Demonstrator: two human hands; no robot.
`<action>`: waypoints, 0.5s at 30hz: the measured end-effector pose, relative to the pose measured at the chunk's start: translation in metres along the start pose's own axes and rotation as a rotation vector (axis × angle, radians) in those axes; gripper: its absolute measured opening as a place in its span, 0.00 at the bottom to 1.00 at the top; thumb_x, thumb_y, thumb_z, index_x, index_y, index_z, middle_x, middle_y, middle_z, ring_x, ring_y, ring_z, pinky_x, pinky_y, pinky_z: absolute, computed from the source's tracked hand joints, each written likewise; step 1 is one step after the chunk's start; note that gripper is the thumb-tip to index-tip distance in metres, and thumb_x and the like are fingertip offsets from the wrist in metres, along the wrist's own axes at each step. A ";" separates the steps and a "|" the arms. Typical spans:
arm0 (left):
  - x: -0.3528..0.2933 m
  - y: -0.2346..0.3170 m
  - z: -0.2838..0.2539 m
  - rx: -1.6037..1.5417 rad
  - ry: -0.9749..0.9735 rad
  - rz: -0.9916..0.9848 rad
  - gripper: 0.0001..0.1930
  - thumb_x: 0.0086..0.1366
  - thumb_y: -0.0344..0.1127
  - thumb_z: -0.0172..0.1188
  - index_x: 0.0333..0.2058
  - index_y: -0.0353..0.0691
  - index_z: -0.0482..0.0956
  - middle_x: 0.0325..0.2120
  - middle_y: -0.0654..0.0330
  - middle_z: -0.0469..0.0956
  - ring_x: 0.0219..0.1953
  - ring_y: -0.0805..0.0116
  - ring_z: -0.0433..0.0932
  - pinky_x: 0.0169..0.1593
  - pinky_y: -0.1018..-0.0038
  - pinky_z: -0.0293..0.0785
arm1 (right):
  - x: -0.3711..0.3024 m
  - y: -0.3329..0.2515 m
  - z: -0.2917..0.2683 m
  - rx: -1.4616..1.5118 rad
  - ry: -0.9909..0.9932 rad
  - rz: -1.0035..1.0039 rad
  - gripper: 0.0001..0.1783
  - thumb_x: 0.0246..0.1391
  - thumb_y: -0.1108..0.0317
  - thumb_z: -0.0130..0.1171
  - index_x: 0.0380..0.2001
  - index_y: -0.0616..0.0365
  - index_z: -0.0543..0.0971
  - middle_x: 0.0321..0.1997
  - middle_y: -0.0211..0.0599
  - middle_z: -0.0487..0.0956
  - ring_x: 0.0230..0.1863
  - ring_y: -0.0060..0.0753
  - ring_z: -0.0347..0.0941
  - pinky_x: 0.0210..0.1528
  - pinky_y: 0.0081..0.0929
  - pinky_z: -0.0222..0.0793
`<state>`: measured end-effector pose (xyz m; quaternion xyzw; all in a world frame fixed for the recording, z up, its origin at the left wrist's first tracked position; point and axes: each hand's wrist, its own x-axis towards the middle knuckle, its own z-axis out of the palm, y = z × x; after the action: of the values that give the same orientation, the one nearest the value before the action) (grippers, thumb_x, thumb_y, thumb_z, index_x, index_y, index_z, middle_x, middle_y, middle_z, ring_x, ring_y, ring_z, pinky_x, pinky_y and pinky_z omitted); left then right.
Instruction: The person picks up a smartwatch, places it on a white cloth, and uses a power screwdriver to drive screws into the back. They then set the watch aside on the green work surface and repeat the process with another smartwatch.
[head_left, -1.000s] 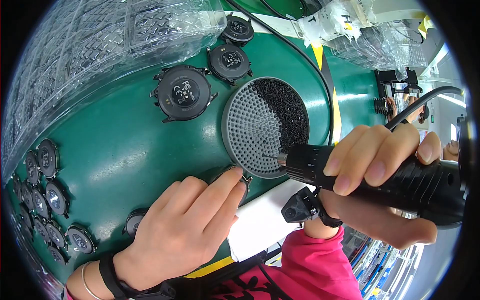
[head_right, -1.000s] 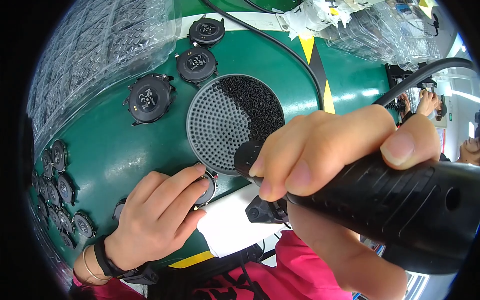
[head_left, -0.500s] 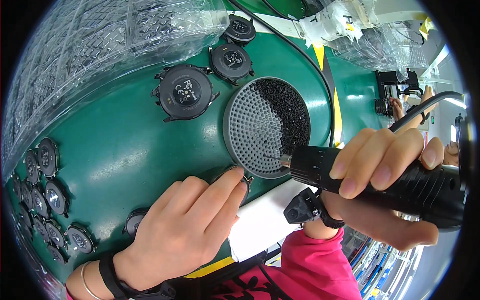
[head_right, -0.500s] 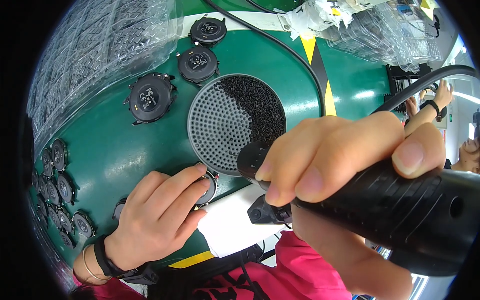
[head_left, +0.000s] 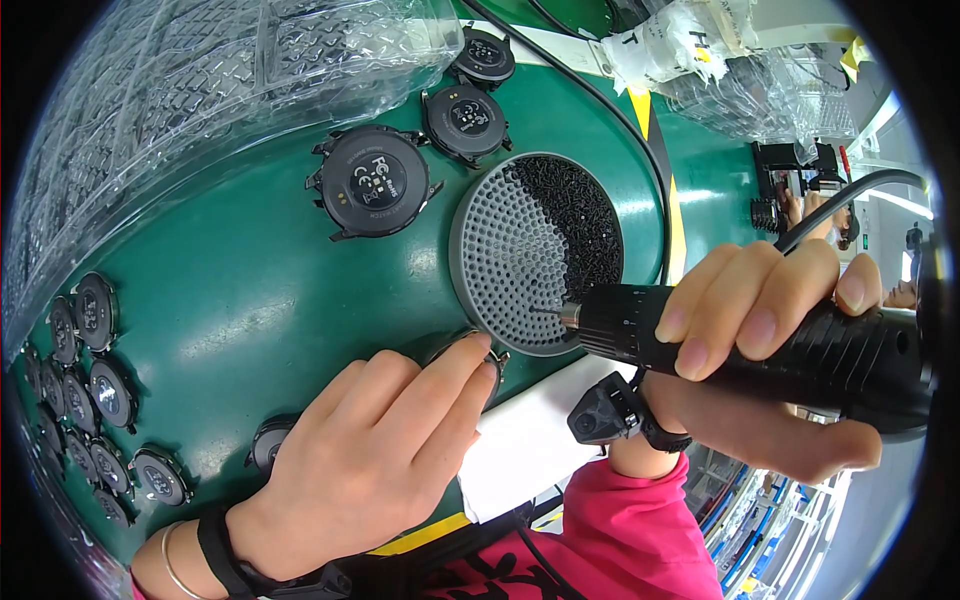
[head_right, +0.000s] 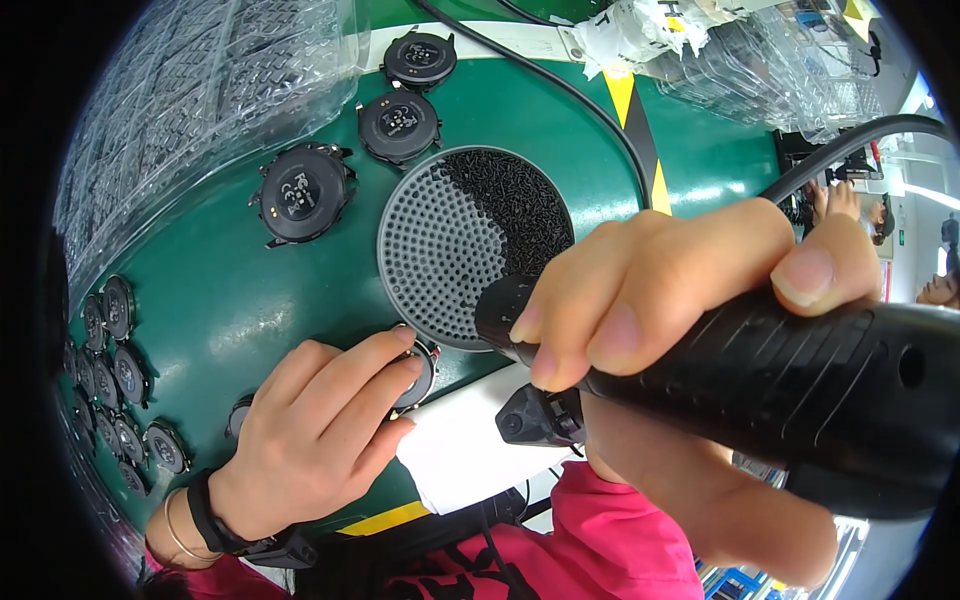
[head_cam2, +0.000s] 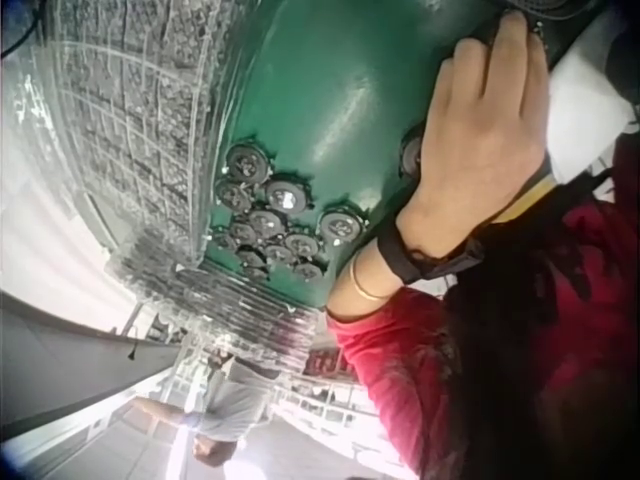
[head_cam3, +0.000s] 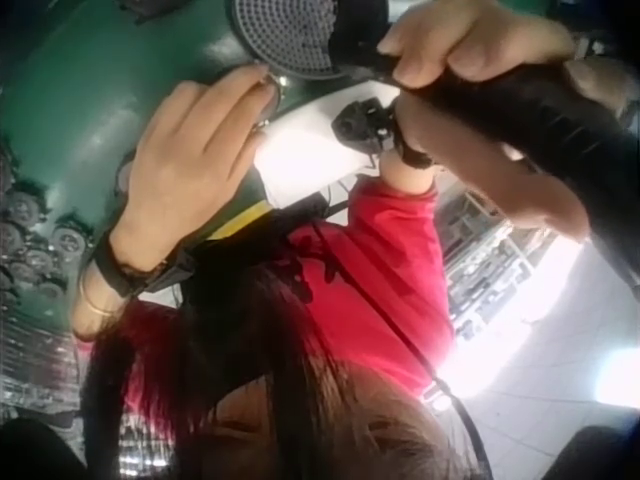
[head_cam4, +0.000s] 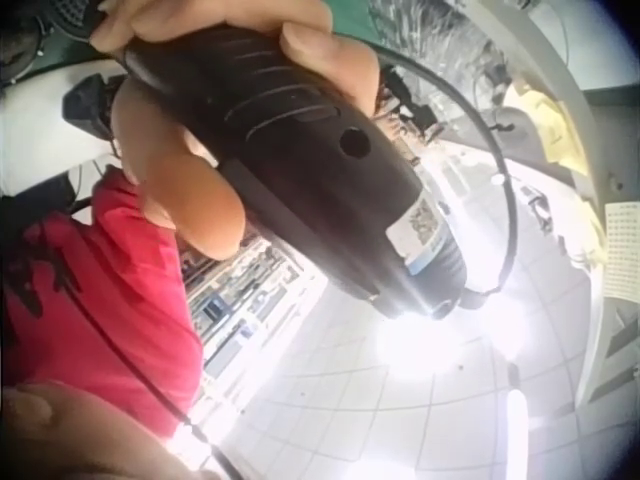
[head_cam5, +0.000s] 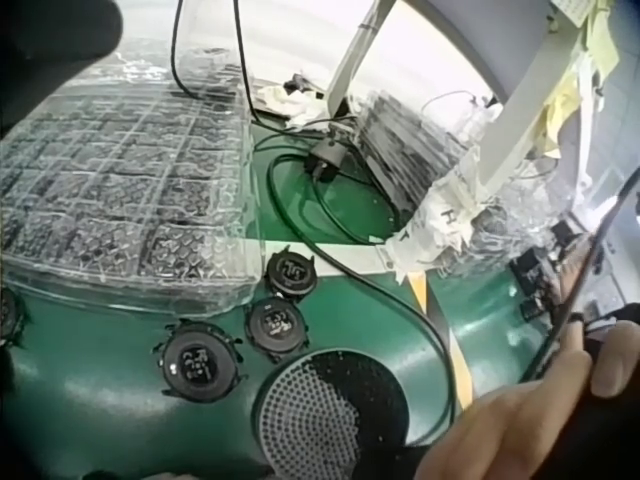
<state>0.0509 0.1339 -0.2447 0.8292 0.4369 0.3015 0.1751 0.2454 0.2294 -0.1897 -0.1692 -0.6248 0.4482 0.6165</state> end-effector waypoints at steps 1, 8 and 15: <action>0.000 0.000 0.000 0.000 0.001 0.000 0.15 0.56 0.31 0.61 0.42 0.30 0.80 0.49 0.55 0.76 0.31 0.69 0.70 0.33 0.76 0.72 | 0.000 -0.006 -0.003 0.004 0.005 0.001 0.44 0.47 0.28 0.61 0.47 0.58 0.65 0.28 0.32 0.70 0.15 0.24 0.67 0.15 0.23 0.65; 0.001 0.004 -0.002 -0.056 -0.019 -0.046 0.24 0.47 0.29 0.70 0.45 0.31 0.78 0.49 0.52 0.77 0.31 0.60 0.73 0.35 0.70 0.73 | 0.003 0.005 -0.004 0.057 -0.073 -0.033 0.44 0.48 0.28 0.61 0.47 0.58 0.65 0.27 0.32 0.69 0.14 0.24 0.67 0.15 0.23 0.64; 0.000 0.000 0.002 0.014 0.010 0.002 0.14 0.56 0.30 0.61 0.41 0.30 0.80 0.48 0.55 0.76 0.30 0.70 0.70 0.32 0.76 0.72 | 0.002 0.001 -0.003 0.079 -0.018 -0.021 0.43 0.48 0.30 0.61 0.47 0.59 0.65 0.28 0.33 0.69 0.14 0.24 0.67 0.16 0.23 0.64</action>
<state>0.0522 0.1340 -0.2457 0.8293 0.4391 0.3028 0.1666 0.2479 0.2323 -0.1899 -0.1340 -0.6140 0.4675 0.6216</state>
